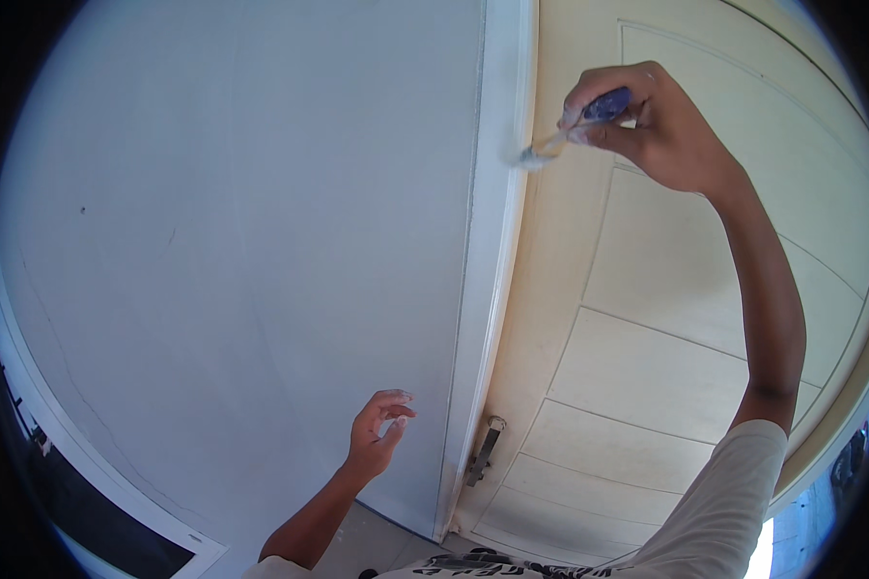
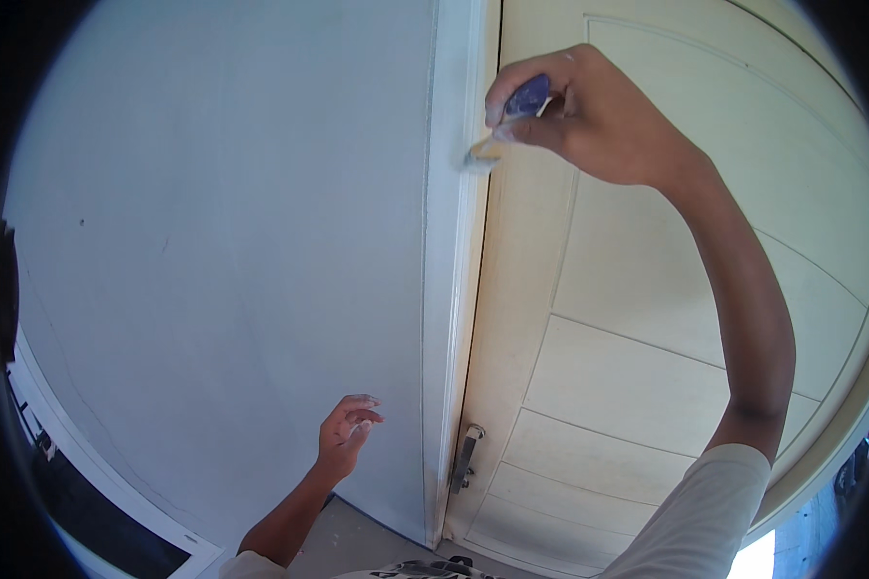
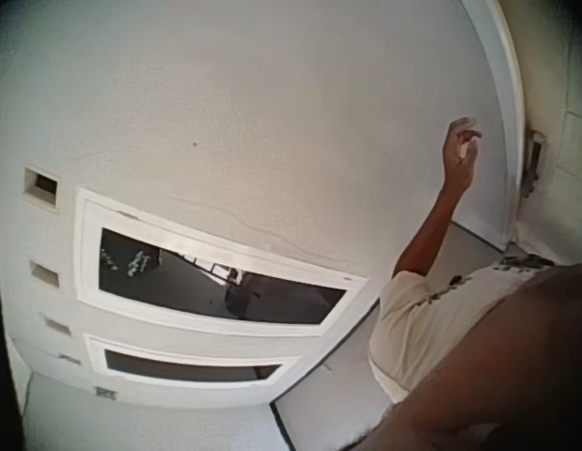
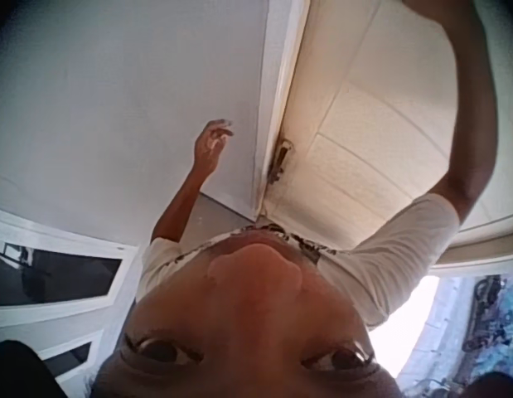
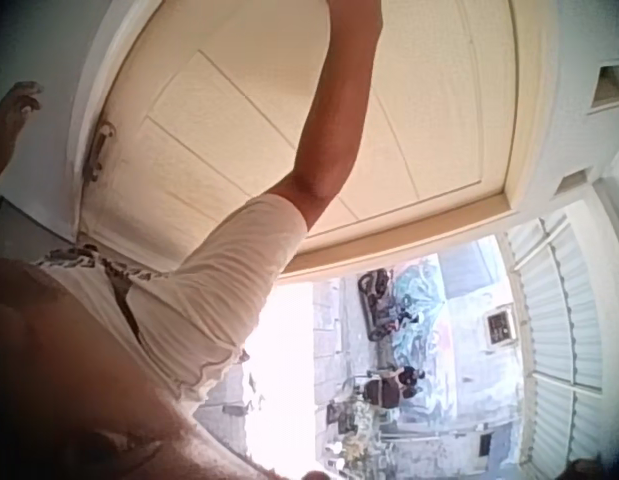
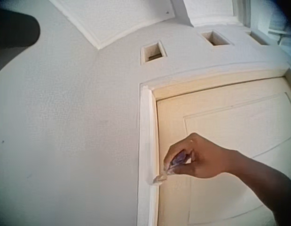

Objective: The person paints a door frame using a paint brush, repeatedly dipping the brush into a container of paint.

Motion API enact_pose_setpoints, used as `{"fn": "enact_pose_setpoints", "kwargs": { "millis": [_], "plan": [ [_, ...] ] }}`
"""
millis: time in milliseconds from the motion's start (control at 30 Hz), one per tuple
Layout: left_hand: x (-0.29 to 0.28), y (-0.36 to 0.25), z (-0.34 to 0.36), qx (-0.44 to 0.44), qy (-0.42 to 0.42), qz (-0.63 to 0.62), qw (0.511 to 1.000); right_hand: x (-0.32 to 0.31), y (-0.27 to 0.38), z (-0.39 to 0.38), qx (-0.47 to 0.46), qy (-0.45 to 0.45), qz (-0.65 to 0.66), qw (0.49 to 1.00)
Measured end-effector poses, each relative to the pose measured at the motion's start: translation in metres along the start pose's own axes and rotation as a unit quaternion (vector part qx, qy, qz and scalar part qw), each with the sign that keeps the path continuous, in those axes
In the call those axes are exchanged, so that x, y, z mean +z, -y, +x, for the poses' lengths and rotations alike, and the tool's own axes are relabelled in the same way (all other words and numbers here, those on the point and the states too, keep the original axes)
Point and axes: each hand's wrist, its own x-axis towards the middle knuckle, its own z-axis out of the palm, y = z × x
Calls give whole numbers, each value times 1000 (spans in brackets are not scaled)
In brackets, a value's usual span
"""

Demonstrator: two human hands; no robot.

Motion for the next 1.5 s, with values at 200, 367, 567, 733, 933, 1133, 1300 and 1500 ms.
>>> {"fn": "enact_pose_setpoints", "kwargs": {
  "millis": [200,367,567,733,933,1133,1300,1500],
  "plan": [
    [-1,-5,3,2,2,-2,1000,-39,-29,50,-1,-108,-46,993],
    [3,-16,6,8,13,-16,1000,-74,-24,74,-2,-295,-51,954],
    [1,-11,3,1,12,-19,1000,48,-2,-32,-96,-129,-113,980],
    [-3,1,-2,-17,7,-11,1000,136,29,-120,2,22,81,996],
    [-1,-3,0,-15,5,-5,1000,102,-15,-75,46,-51,118,991],
    [3,-21,4,-14,9,-21,1000,60,-30,-18,-250,-305,-6,919],
    [1,-19,4,-25,11,-25,999,139,3,-104,-102,-121,-92,983],
    [-3,-7,0,-36,9,-12,999,211,54,-176,13,63,132,989]
  ]
}}
